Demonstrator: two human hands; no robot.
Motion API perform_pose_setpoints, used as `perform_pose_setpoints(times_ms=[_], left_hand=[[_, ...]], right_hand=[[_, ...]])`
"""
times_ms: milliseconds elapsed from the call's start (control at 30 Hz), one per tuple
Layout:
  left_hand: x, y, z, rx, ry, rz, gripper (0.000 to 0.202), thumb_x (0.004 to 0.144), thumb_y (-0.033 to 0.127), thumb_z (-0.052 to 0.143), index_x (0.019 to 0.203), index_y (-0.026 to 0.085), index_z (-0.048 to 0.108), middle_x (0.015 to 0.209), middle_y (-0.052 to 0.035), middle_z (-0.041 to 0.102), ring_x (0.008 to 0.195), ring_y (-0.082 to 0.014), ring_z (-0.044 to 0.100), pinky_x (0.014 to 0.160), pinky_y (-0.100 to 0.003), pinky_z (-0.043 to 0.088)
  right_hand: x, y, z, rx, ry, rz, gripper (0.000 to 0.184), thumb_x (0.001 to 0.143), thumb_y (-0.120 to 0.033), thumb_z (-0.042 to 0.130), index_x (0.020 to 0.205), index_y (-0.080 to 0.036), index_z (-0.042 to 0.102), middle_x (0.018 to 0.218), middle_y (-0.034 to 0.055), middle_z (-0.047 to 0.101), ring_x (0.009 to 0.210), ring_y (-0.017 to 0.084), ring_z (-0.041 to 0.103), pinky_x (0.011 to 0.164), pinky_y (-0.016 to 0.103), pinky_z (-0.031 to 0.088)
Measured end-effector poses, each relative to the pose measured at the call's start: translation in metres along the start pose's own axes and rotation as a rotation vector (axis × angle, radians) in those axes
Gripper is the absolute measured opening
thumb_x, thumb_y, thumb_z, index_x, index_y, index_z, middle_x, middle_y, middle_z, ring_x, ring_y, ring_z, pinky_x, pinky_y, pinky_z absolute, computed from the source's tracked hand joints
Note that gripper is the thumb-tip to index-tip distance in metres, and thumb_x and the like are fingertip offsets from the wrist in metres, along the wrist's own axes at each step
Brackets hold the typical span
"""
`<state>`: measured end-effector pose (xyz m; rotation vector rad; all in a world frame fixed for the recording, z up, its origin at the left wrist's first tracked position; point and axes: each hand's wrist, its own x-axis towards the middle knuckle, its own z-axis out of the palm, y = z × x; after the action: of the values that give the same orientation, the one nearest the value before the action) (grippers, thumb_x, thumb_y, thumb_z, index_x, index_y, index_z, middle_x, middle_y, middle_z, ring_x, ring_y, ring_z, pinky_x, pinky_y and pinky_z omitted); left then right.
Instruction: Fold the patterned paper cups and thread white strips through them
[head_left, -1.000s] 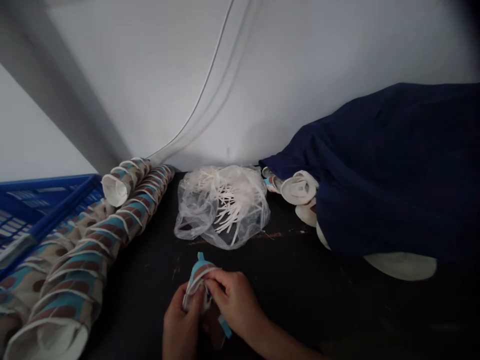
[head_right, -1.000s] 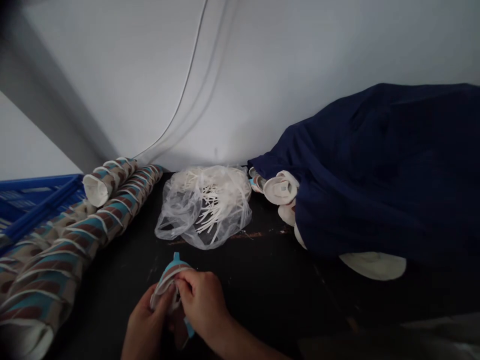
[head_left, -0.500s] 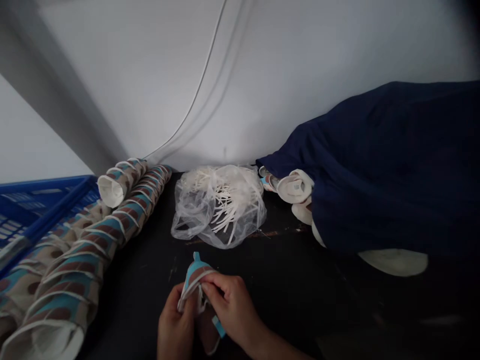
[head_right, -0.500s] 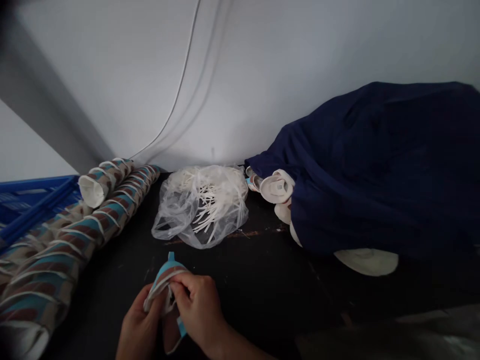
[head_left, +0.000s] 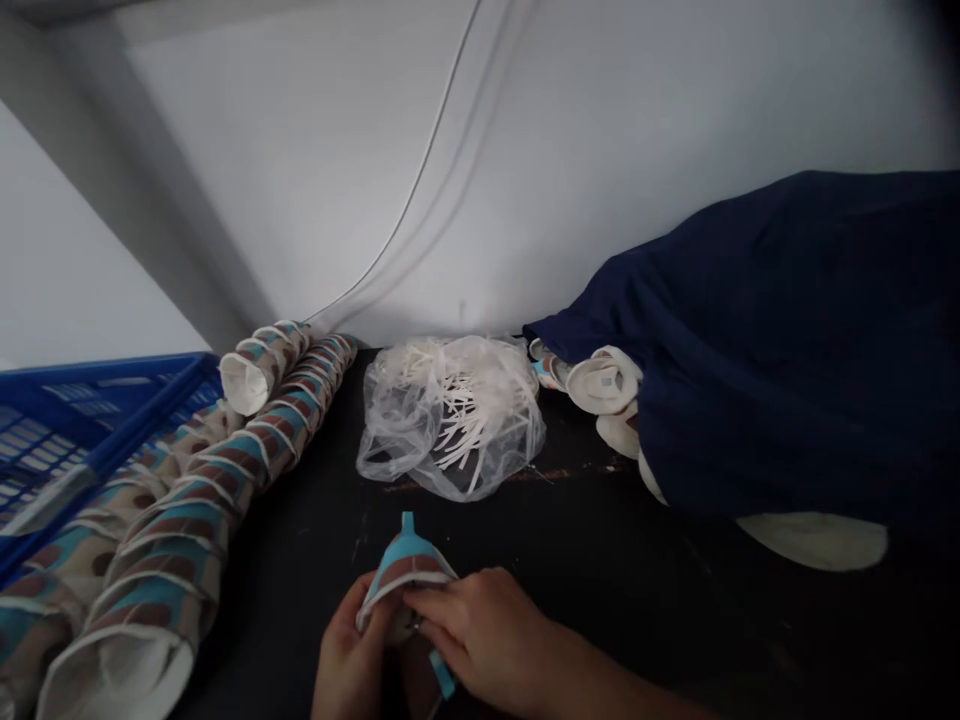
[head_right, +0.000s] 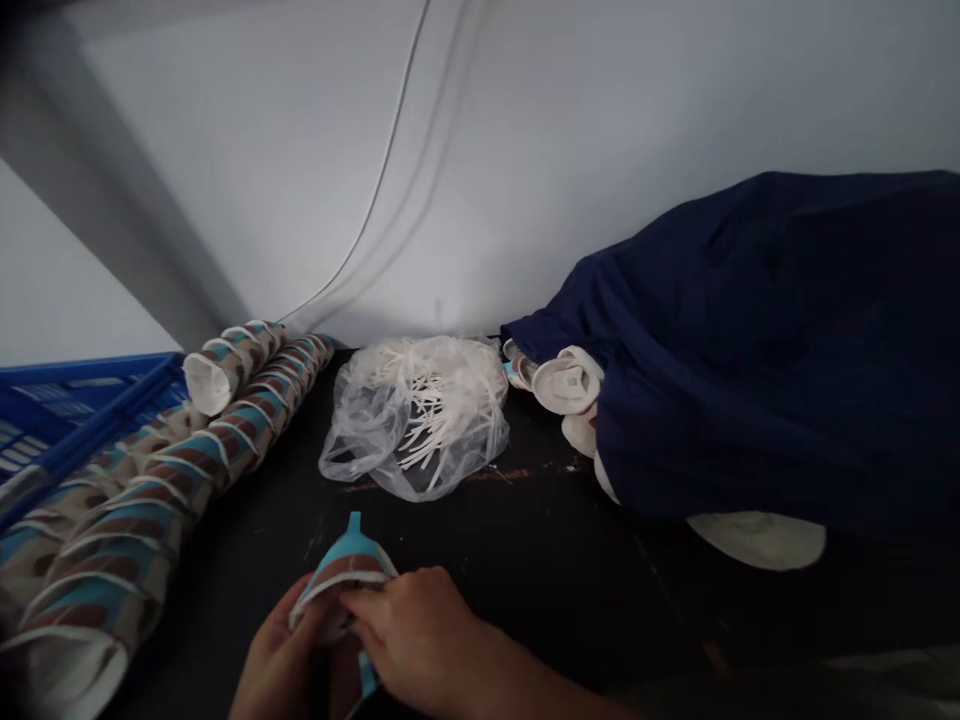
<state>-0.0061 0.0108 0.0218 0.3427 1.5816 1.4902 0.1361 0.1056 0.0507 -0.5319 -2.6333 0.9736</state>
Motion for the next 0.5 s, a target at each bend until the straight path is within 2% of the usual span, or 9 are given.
perform_pose_setpoints(times_ms=[167,200,267,333,367,400,500], left_hand=[[0.001,0.000,0.003,-0.025,-0.022,0.012,0.047,0.069,0.049,0.079,0.102,0.016,0.073,0.086,-0.0057,0.077,0.082,-0.0255,0.070,0.076,-0.032,0.054],[0.002,-0.001,0.002,-0.028,-0.038,0.017,0.047,0.069,0.049,0.079,0.103,0.016,0.072,0.085,-0.0051,0.077,0.080,-0.0248,0.070,0.075,-0.031,0.054],[0.003,-0.001,0.001,0.005,-0.052,0.041,0.048,0.070,0.050,0.078,0.103,0.017,0.071,0.073,-0.0017,0.074,0.065,-0.0201,0.067,0.061,-0.027,0.052],[0.005,0.000,-0.001,0.094,-0.049,0.051,0.049,0.071,0.053,0.076,0.103,0.017,0.069,0.059,0.0023,0.067,0.049,-0.0154,0.058,0.046,-0.022,0.044],[0.006,0.001,-0.002,0.144,-0.039,0.055,0.050,0.070,0.052,0.077,0.104,0.016,0.069,0.058,0.0026,0.067,0.048,-0.0152,0.058,0.045,-0.022,0.042],[0.007,0.002,-0.002,0.193,-0.028,0.068,0.051,0.068,0.051,0.079,0.104,0.016,0.069,0.061,0.0012,0.069,0.052,-0.0166,0.060,0.048,-0.023,0.045],[0.010,0.007,-0.004,0.301,-0.060,0.107,0.052,0.061,0.047,0.084,0.100,0.014,0.073,0.083,-0.0073,0.077,0.080,-0.0262,0.069,0.072,-0.030,0.052]], right_hand=[[-0.009,0.004,-0.016,-0.283,0.055,-0.009,0.032,0.096,-0.028,0.056,0.128,-0.034,0.061,0.092,0.0005,0.072,0.073,0.017,0.070,0.066,0.023,0.048],[-0.009,0.007,-0.015,-0.347,0.071,-0.002,0.033,0.096,-0.027,0.057,0.128,-0.033,0.060,0.093,0.0014,0.070,0.069,0.017,0.068,0.063,0.023,0.048],[-0.007,0.015,-0.008,-0.402,0.105,-0.005,0.033,0.096,-0.022,0.056,0.128,-0.032,0.060,0.100,0.0027,0.068,0.067,0.014,0.067,0.061,0.021,0.048],[-0.006,0.023,0.002,-0.327,0.171,-0.014,0.035,0.096,-0.016,0.053,0.126,-0.031,0.061,0.105,0.0027,0.066,0.070,0.013,0.067,0.064,0.020,0.049],[-0.005,0.025,0.007,-0.261,0.220,-0.008,0.037,0.095,-0.013,0.051,0.126,-0.030,0.061,0.105,0.0028,0.066,0.074,0.013,0.068,0.067,0.019,0.050],[-0.005,0.026,0.011,-0.193,0.279,0.004,0.039,0.094,-0.010,0.048,0.125,-0.030,0.062,0.104,0.0029,0.065,0.077,0.013,0.068,0.070,0.019,0.051],[-0.007,0.022,0.019,-0.052,0.436,0.030,0.045,0.090,-0.003,0.044,0.122,-0.027,0.064,0.100,0.0039,0.065,0.082,0.013,0.067,0.074,0.020,0.052]])
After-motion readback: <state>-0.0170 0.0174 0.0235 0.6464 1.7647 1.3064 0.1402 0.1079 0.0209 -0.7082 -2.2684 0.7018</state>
